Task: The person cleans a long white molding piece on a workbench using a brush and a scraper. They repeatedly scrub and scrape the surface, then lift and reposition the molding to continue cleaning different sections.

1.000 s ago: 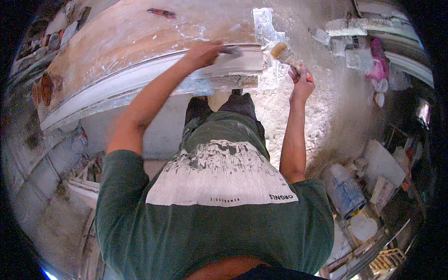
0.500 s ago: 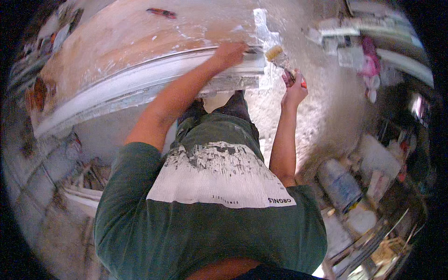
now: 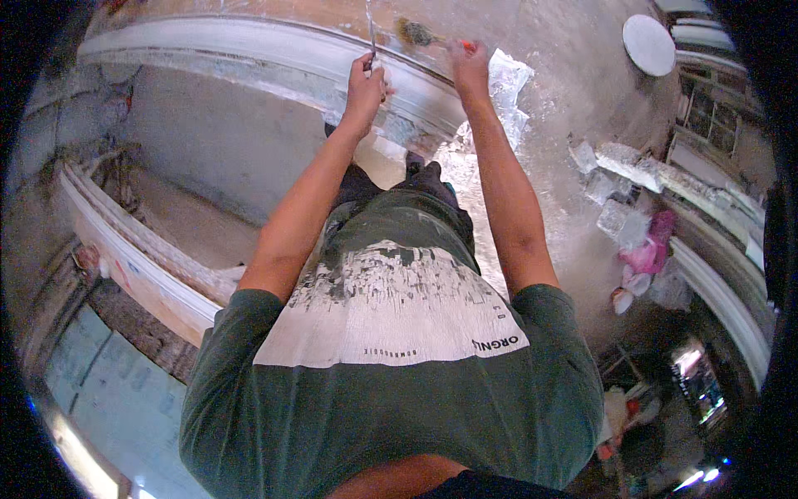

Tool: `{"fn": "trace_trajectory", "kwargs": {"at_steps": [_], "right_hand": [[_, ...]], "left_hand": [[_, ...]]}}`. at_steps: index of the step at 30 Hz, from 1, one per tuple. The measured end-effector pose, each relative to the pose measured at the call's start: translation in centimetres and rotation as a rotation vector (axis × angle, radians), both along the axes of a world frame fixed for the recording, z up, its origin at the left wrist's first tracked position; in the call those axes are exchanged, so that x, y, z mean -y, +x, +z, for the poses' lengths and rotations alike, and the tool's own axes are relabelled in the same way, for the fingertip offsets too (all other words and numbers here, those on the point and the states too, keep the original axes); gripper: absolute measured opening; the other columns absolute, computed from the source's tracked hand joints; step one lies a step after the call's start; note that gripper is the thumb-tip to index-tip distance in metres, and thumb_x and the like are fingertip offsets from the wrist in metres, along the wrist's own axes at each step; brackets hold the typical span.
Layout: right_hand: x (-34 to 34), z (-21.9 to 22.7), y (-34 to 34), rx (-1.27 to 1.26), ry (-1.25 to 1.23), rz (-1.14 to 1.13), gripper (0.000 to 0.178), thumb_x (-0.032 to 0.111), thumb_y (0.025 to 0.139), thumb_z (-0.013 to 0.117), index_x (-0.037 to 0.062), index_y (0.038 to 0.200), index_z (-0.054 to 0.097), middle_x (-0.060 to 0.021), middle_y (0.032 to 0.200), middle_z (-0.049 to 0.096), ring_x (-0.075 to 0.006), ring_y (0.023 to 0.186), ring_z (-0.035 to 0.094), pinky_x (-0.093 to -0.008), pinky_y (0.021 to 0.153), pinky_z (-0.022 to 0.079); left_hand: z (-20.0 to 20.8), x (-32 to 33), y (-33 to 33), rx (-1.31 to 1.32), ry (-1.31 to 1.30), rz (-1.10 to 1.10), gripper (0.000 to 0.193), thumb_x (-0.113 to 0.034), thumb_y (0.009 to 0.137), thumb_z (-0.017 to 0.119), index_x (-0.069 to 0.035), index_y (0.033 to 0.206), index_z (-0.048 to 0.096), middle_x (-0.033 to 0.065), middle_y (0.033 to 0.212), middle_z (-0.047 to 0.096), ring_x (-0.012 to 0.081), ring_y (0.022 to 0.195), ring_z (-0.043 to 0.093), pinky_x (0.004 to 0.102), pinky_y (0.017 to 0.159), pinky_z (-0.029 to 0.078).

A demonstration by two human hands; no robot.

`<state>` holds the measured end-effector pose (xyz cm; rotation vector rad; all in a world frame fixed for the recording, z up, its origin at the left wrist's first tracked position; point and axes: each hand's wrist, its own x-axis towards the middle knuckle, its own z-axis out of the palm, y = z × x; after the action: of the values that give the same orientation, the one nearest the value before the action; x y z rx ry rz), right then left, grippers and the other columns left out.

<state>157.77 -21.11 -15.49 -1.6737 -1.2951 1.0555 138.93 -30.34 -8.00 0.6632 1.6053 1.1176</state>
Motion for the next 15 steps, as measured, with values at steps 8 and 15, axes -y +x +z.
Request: {"fn": "trace_trajectory", "kwargs": {"at_steps": [8,15], "right_hand": [[4.5,4.9,-1.5,-0.520,-0.384,0.256,0.052,0.030,0.087,0.065,0.0051,0.125,0.041,-0.0149,0.102,0.059,-0.0239,0.072,0.061,-0.0352,0.055,0.052],[6.6,5.9,3.4,0.078,-0.107,0.248,0.057,0.023,0.086,0.064,0.0053,0.135,0.040,-0.0228,0.111,0.062,-0.0347,0.092,0.061,-0.0405,0.078,0.049]], "left_hand": [[1.8,2.0,5.2,0.340,-0.129,-0.263,0.052,-0.045,0.096,0.047,-0.011,0.136,0.049,0.0042,0.125,0.057,0.0190,0.112,0.052,0.0358,0.098,0.039],[-4.3,8.2,-0.4,0.274,0.079,0.081,0.043,-0.030,0.093,0.058,-0.007,0.128,0.055,0.0070,0.113,0.062,0.0167,0.098,0.059,0.0311,0.085,0.047]]}}
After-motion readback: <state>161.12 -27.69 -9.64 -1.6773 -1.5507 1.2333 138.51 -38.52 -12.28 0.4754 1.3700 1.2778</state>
